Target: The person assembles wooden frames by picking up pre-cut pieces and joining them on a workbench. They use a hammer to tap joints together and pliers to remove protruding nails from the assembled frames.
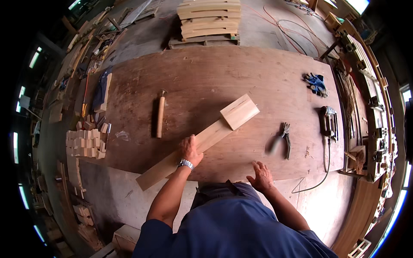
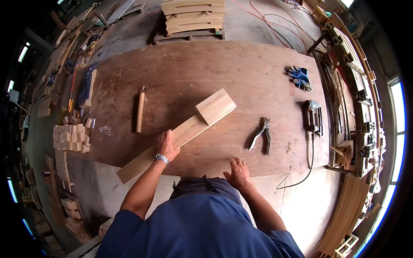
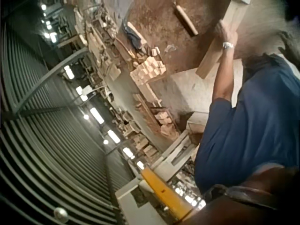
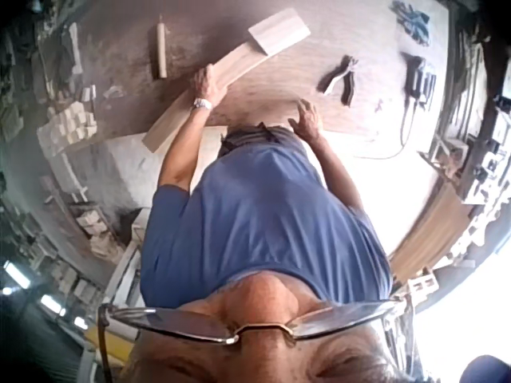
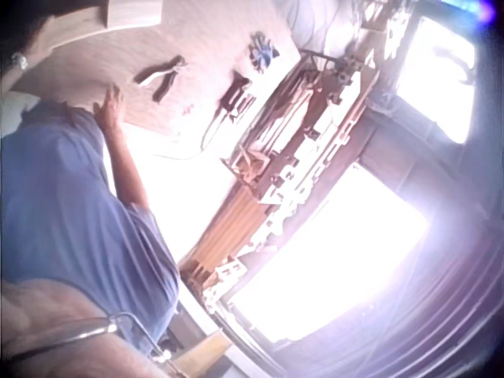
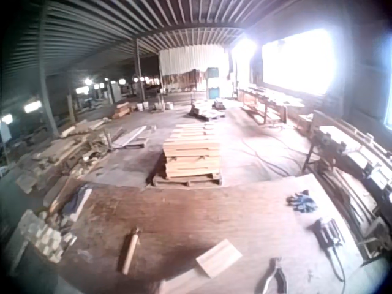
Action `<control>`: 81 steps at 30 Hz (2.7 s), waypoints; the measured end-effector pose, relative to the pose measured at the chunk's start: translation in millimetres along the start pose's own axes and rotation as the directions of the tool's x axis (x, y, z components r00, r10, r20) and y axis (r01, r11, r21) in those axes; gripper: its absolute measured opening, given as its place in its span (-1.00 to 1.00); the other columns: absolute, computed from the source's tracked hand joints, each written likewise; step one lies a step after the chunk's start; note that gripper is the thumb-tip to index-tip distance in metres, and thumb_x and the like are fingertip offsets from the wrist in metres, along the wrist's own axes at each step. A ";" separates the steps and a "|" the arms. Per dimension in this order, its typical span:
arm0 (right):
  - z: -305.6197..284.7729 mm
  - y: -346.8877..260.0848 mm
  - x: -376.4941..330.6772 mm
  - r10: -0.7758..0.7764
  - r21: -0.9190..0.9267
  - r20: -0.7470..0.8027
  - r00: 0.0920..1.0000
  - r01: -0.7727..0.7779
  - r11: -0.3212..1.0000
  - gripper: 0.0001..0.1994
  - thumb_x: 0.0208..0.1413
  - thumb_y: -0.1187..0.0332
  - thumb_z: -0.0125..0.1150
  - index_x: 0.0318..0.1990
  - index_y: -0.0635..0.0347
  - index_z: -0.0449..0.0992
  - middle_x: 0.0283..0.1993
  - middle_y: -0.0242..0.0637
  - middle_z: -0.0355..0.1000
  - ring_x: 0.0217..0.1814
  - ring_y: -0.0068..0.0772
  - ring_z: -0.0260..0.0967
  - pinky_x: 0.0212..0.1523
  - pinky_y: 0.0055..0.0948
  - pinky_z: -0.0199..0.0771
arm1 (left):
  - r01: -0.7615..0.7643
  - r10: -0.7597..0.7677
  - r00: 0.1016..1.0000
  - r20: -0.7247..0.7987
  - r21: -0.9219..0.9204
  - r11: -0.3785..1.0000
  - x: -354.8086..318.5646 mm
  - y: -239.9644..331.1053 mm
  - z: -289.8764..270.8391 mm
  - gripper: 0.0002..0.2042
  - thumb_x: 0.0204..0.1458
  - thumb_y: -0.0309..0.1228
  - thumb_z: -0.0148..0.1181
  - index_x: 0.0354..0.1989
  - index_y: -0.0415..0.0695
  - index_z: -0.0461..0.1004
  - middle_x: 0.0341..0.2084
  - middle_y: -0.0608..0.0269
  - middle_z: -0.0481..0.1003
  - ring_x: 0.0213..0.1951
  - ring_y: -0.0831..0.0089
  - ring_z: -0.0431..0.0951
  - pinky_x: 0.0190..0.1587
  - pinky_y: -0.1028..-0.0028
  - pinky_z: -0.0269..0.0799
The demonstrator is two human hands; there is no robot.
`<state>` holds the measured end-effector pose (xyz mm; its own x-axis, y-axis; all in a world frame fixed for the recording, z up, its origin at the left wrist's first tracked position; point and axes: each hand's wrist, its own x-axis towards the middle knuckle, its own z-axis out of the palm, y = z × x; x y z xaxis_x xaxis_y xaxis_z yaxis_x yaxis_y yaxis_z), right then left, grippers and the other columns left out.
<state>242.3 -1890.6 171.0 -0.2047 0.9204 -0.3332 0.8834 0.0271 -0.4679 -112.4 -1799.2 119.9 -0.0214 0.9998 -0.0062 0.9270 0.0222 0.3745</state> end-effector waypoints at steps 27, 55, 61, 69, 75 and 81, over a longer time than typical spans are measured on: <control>29.7 -123.8 17.0 0.193 0.160 0.092 0.977 -0.206 0.965 -0.47 0.07 0.11 0.41 0.13 0.23 0.54 0.12 0.07 0.51 0.13 0.10 0.51 0.13 -0.05 0.51 | 0.397 -0.402 0.915 0.020 0.129 0.909 118.0 -162.8 -66.1 -0.39 0.03 -0.08 0.40 0.08 -0.28 0.36 0.10 -0.27 0.46 0.21 -0.15 0.43 0.26 0.05 0.35; -44.5 -103.8 138.6 0.535 0.904 -0.104 0.838 -0.144 0.402 -0.64 0.23 0.31 0.26 0.03 0.36 0.34 -0.36 -0.20 0.47 -0.52 -0.44 0.50 -0.55 -0.44 0.52 | -0.444 0.454 0.880 0.141 -0.098 0.891 47.7 1.3 -43.6 0.17 -0.24 0.08 0.54 0.49 -0.28 0.00 0.14 -0.19 0.40 0.13 -0.11 0.43 0.21 0.05 0.36; -66.2 -122.1 160.2 0.517 0.817 -0.152 0.842 -0.188 0.546 -0.59 0.31 0.22 0.18 0.08 0.40 0.29 -0.39 -0.14 0.47 -0.56 -0.36 0.52 -0.59 -0.33 0.60 | -0.366 0.374 0.915 0.150 -0.079 0.927 45.0 -1.5 -27.8 0.13 -0.28 -0.09 0.54 0.50 -0.17 0.00 -0.05 -0.04 0.46 -0.05 0.02 0.52 -0.03 0.07 0.47; -59.6 -124.6 175.7 0.547 0.925 0.025 0.837 -0.226 0.305 -0.57 0.42 -0.03 -0.01 -0.11 0.25 0.28 -0.54 -0.29 0.31 -0.71 -0.44 0.32 -0.71 -0.35 0.46 | -0.363 0.368 0.924 0.104 -0.067 0.929 41.6 -3.5 -22.6 0.14 -0.32 -0.10 0.55 0.50 -0.14 0.02 -0.05 0.01 0.46 -0.07 0.05 0.54 -0.06 0.12 0.47; -6.5 -162.9 125.3 0.491 0.844 0.130 0.861 -0.356 0.401 -0.60 0.42 0.02 0.03 -0.13 0.27 0.30 -0.56 -0.22 0.37 -0.69 -0.31 0.42 -0.71 -0.26 0.46 | -0.370 0.375 0.921 0.108 -0.064 0.927 46.0 -2.1 -27.6 0.12 -0.28 -0.09 0.51 0.50 -0.19 0.04 0.00 -0.01 0.47 -0.05 0.04 0.53 -0.05 0.13 0.46; -20.4 -179.6 101.0 0.393 0.833 0.255 0.883 -0.407 0.374 -0.56 0.42 -0.06 0.04 -0.18 0.20 0.33 -0.53 -0.34 0.31 -0.64 -0.49 0.29 -0.65 -0.38 0.41 | -0.372 0.380 0.919 0.109 -0.084 0.924 46.5 -4.7 -24.3 0.12 -0.24 -0.07 0.48 0.51 -0.23 0.00 0.00 -0.04 0.47 -0.02 0.02 0.52 -0.02 0.10 0.47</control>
<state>71.6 -1794.6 238.0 0.0590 0.7239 -0.6874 0.0627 -0.6899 -0.7212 -126.8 -1752.8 140.4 0.3732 0.9271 0.0352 0.8334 -0.3516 0.4264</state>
